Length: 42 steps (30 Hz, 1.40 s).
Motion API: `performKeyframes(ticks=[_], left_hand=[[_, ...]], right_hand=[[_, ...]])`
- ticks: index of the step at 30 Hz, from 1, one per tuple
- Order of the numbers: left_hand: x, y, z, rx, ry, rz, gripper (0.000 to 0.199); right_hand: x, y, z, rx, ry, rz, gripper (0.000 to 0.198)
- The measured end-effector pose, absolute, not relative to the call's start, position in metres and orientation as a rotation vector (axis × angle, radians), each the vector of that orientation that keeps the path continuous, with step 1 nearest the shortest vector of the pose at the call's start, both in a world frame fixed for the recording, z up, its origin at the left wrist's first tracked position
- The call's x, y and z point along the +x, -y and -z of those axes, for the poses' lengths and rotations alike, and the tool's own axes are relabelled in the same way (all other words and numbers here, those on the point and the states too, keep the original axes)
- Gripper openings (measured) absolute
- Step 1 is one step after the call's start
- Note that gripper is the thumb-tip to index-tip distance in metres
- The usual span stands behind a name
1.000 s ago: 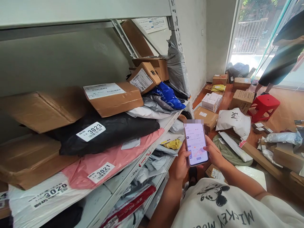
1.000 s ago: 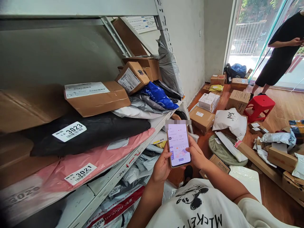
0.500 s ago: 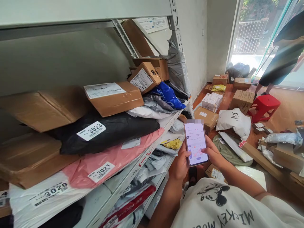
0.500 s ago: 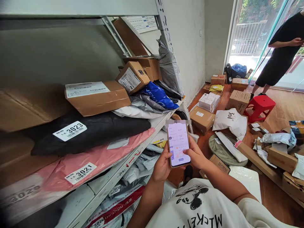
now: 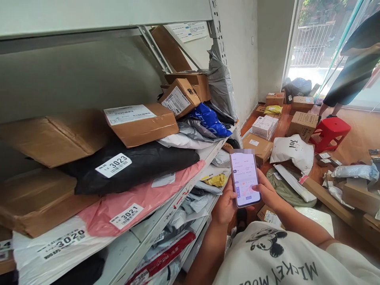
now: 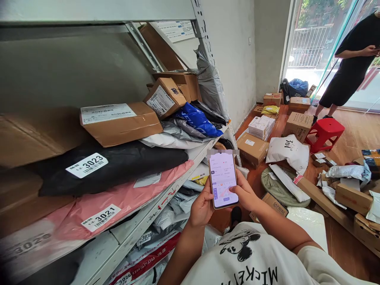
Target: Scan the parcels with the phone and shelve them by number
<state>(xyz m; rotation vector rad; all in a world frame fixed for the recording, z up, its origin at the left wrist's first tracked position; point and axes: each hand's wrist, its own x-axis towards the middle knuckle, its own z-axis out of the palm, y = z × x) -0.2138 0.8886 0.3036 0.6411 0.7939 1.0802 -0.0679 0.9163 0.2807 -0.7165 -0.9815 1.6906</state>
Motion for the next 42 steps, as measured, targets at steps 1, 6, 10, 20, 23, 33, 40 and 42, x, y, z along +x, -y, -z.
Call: performKeyframes(ticks=[1,6,10,20,23,33,40,42], left_hand=[[-0.2137,-0.8887,-0.3040,0.643,-0.797,-1.081,0.095],[-0.2138,-0.8893,-0.3028,0.649,-0.815,-1.098,0.091],[-0.2150,-0.8893,-0.3010,0.656,-0.858,-1.047,0.082],[-0.2129,-0.8889,-0.3058,0.655,-0.849,-1.064,0.094],[-0.2130,-0.8890,-0.3072,0.656,-0.850,-1.027,0.098],[-0.2146,-0.8885,-0.3039,0.659,-0.824,-1.029,0.100],[-0.2131,-0.8916,-0.3030,0.667,-0.926,-1.002,0.101],[-0.2130,-0.8912,-0.3032,0.676,-0.911,-1.001,0.101]], right_hand=[[-0.0677,-0.9162,-0.2810,-0.717,0.977,-1.694,0.050],[-0.0680,-0.9158,-0.2806,-0.727,0.984,-1.691,0.053],[-0.0684,-0.9163,-0.2787,-0.713,0.987,-1.692,0.056],[-0.0680,-0.9155,-0.2765,-0.714,0.999,-1.700,0.054],[-0.0685,-0.9159,-0.2764,-0.716,0.974,-1.668,0.053],[-0.0683,-0.9166,-0.2769,-0.735,0.945,-1.657,0.047],[-0.0680,-0.9184,-0.2744,-0.677,0.918,-1.691,0.051],[-0.0680,-0.9183,-0.2753,-0.682,0.916,-1.689,0.052]])
